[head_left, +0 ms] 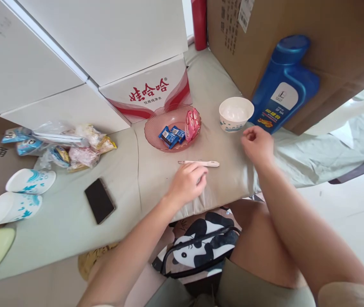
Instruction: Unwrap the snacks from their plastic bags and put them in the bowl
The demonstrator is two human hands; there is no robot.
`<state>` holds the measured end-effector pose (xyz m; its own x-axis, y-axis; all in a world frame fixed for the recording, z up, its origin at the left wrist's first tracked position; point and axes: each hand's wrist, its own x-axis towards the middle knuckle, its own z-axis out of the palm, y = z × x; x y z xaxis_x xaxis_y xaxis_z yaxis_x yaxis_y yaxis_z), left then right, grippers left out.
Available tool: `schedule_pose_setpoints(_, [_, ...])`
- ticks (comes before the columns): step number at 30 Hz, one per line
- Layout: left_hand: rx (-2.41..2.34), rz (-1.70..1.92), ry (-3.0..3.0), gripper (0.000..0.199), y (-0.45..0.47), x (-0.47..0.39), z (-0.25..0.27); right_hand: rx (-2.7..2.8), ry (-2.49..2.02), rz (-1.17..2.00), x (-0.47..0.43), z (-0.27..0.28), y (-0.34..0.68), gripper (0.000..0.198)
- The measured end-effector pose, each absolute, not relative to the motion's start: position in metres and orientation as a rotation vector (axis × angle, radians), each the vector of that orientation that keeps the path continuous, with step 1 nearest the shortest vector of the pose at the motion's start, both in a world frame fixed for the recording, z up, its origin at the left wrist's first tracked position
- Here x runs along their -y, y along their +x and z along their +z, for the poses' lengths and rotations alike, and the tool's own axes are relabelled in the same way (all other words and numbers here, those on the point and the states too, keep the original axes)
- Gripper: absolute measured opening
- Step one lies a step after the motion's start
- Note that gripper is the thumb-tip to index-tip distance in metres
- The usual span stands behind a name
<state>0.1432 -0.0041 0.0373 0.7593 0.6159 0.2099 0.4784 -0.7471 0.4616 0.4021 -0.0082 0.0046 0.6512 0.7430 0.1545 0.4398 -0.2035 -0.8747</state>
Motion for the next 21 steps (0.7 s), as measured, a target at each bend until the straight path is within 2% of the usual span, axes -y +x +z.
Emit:
schedule_pose_setpoints(3, [-0.935, 0.53, 2.505, 0.02, 0.097, 0.023, 0.023, 1.305, -1.935, 0.401, -0.015, -0.005, 0.416, 0.013])
schedule_pose_setpoints(8, [-1.009, 0.545, 2.44, 0.02, 0.06, 0.032, 0.017, 1.784, -2.067, 0.368, -0.039, -0.012, 0.419, 0.06])
schedule_pose_setpoints(13, [-0.95, 0.684, 2.399, 0.02, 0.057, 0.034, 0.011, 2.019, -2.271, 0.333, -0.037, -0.011, 0.41, 0.059])
schedule_pose_setpoints(21, [-0.957, 0.854, 2.415, 0.023, 0.04, 0.035, 0.004, 2.085, -2.315, 0.184, -0.035, -0.013, 0.409, 0.06])
